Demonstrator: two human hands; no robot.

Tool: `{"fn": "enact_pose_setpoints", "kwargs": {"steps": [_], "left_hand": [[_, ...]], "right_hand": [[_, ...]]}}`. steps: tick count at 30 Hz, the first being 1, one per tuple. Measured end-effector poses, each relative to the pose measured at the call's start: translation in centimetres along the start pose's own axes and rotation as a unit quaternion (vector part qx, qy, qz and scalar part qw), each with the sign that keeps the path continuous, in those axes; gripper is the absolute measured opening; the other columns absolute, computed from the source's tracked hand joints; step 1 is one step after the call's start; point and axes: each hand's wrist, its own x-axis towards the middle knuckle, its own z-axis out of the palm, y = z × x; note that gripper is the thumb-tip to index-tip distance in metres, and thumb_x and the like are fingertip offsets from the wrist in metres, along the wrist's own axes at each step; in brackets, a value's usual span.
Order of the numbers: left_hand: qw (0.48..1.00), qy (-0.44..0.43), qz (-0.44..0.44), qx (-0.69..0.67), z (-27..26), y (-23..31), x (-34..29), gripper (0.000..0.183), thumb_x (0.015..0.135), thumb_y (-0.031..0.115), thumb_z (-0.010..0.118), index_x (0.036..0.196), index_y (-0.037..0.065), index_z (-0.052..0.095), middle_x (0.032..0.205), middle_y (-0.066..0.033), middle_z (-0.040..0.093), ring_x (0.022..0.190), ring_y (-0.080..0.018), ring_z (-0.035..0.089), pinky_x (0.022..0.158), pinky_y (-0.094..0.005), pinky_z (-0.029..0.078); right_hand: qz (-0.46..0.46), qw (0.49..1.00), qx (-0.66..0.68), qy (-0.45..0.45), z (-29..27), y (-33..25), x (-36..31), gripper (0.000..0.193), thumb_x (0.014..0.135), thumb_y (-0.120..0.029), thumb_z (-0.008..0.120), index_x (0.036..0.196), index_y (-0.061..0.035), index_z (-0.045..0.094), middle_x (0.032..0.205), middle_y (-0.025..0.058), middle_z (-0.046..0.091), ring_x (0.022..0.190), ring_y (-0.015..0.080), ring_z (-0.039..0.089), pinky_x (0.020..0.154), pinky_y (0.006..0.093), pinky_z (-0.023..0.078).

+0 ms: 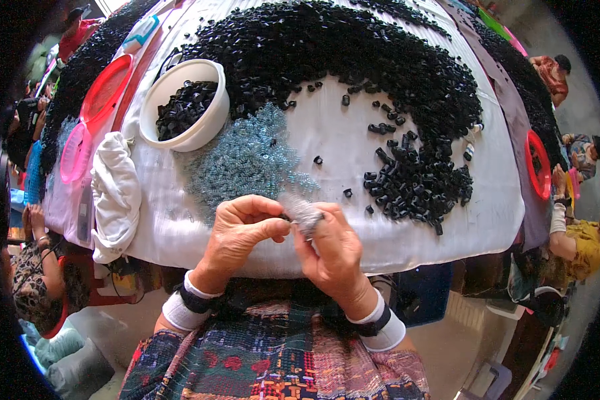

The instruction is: Sort and inspect small black plastic or rubber components on a work table.

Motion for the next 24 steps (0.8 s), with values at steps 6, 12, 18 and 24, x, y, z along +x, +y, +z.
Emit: {"fn": "enact_pose_setpoints", "kwargs": {"steps": [6,12,18,24], "left_hand": [[1.000,0.014,-0.009,-0.014,-0.9,0.0,-0.2,0.018,0.077,0.001,0.071,0.093,-0.002,0.065,0.081,-0.0086,0.067,0.069,-0.0126,0.063,0.063,-0.0247,0.053],[1.000,-0.002,-0.016,-0.021,-1.3,0.0,-0.2,0.018,0.077,0.002,0.072,0.094,-0.001,0.065,0.081,-0.0079,0.067,0.070,-0.0118,0.063,0.063,-0.0239,0.053],[0.999,0.003,-0.041,-0.027,-1.4,0.0,-0.3,0.018,0.078,0.002,0.072,0.094,-0.001,0.065,0.082,-0.0076,0.067,0.070,-0.0113,0.062,0.063,-0.0236,0.053],[0.999,0.004,-0.044,-0.006,-1.3,0.0,-0.2,0.015,0.078,0.002,0.070,0.091,-0.001,0.064,0.079,-0.0083,0.066,0.066,-0.0137,0.063,0.062,-0.0255,0.053]], "right_hand": [[0.118,0.984,-0.083,0.102,-2.2,2.1,0.8,0.021,0.081,0.006,0.061,0.101,0.0010,0.061,0.088,0.0074,0.067,0.066,0.0123,0.060,0.059,0.0252,0.049],[0.007,0.957,-0.289,-0.001,-3.3,4.9,0.4,0.023,0.071,0.009,0.063,0.093,0.0012,0.060,0.081,0.0132,0.060,0.077,0.0278,0.059,0.067,0.0335,0.050],[0.021,0.943,-0.328,-0.054,-2.4,5.4,0.8,0.019,0.070,0.005,0.062,0.088,-0.0017,0.060,0.082,0.0128,0.062,0.077,0.0291,0.059,0.069,0.0349,0.050],[0.027,0.935,-0.345,-0.080,-2.0,5.8,0.8,0.014,0.071,0.004,0.061,0.082,-0.0042,0.058,0.075,0.0106,0.059,0.072,0.0279,0.058,0.064,0.0341,0.049]]}}
